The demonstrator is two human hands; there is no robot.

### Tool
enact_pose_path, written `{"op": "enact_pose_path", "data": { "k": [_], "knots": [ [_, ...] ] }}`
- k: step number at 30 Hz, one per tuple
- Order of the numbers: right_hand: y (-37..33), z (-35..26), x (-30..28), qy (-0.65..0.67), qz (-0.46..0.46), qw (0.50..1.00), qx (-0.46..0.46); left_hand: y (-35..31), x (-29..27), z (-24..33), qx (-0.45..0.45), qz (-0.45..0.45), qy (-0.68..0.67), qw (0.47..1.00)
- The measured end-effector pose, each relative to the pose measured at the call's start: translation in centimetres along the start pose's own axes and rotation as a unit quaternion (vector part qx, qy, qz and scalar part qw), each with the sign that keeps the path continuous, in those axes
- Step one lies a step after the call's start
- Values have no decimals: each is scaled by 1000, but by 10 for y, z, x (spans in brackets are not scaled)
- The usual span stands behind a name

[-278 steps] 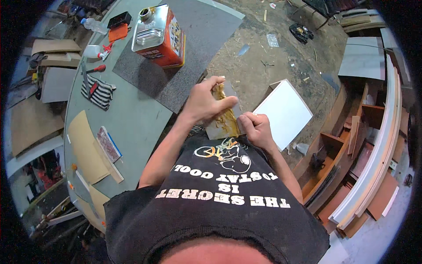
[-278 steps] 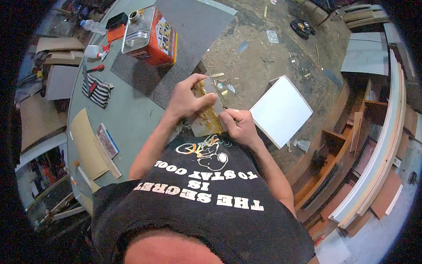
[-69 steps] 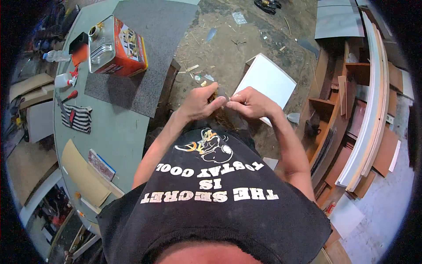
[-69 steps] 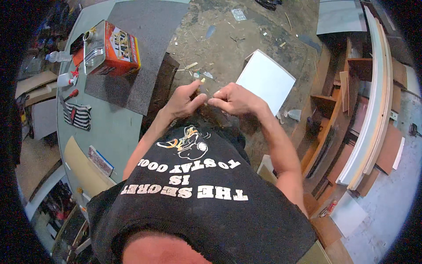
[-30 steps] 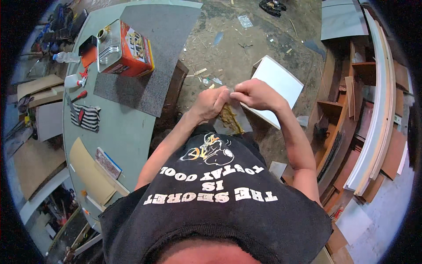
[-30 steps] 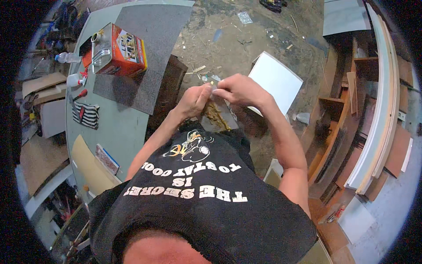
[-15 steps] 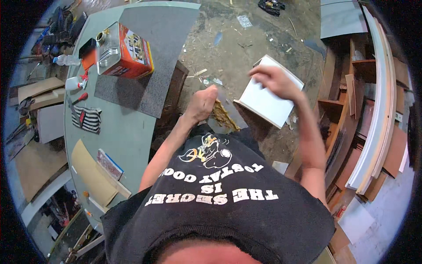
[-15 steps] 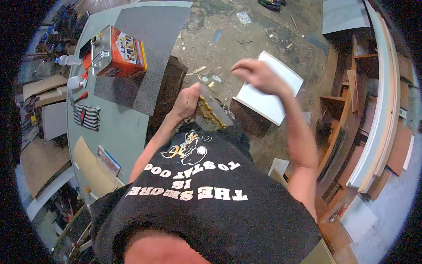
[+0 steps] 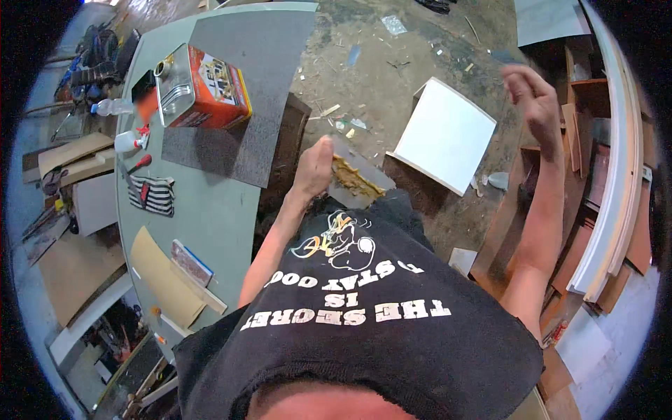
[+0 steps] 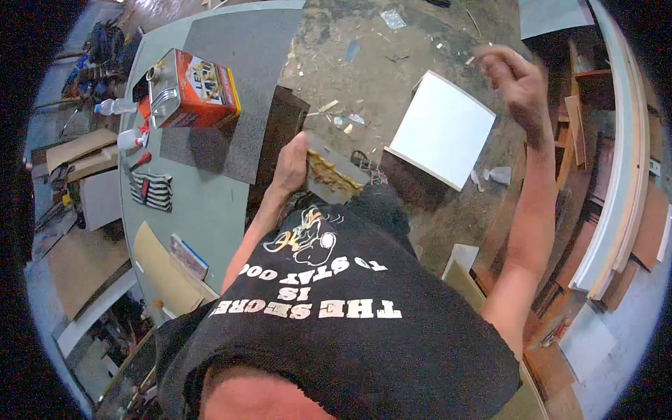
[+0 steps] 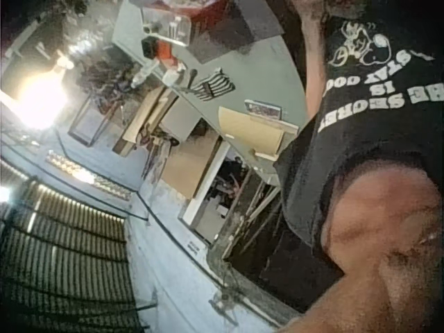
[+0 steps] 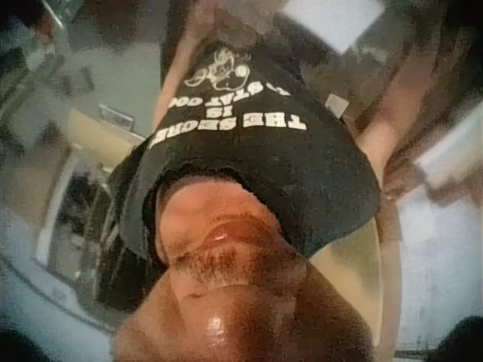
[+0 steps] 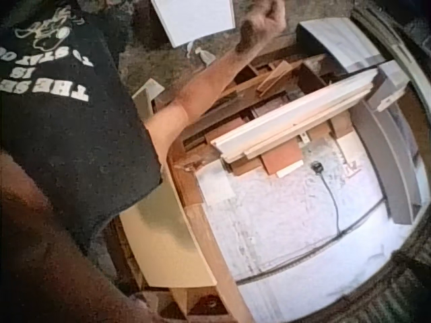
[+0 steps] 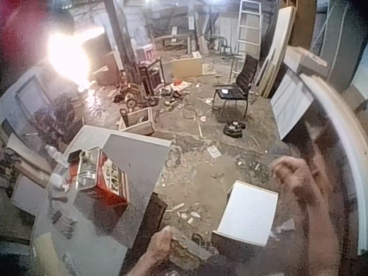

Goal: The person prepares a plywood piece and a veneer sheet by pouring adhesive from a tin and spreading it evenly across both surfaces using a hand-held metal scraper.

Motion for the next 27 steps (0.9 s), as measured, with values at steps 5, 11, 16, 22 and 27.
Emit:
{"op": "enact_pose_path", "data": {
  "k": [5,11,16,22,27],
  "knots": [
    [-66,-5,144,-129,-203,962,-126,9,18,27,42,-60,44,996],
    [-78,-5,179,-297,-298,882,-211,12,29,48,55,-79,115,989],
    [-11,-12,90,-272,-194,927,-172,13,9,-9,-14,0,15,1000],
    [-52,39,107,16,-6,998,60,21,-22,5,-47,122,-146,981],
    [-107,34,180,41,26,998,36,42,-50,-6,-89,-36,-669,737]
  ]
}}
Point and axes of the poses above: each hand's wrist, its own y-axis towards the middle knuckle, its own x-axis out of the palm, z = x × y, the point moved 5 cm from there along y, towards the middle knuckle, and after that the axes turned 15 degrees about z, right-handed, at the moved point
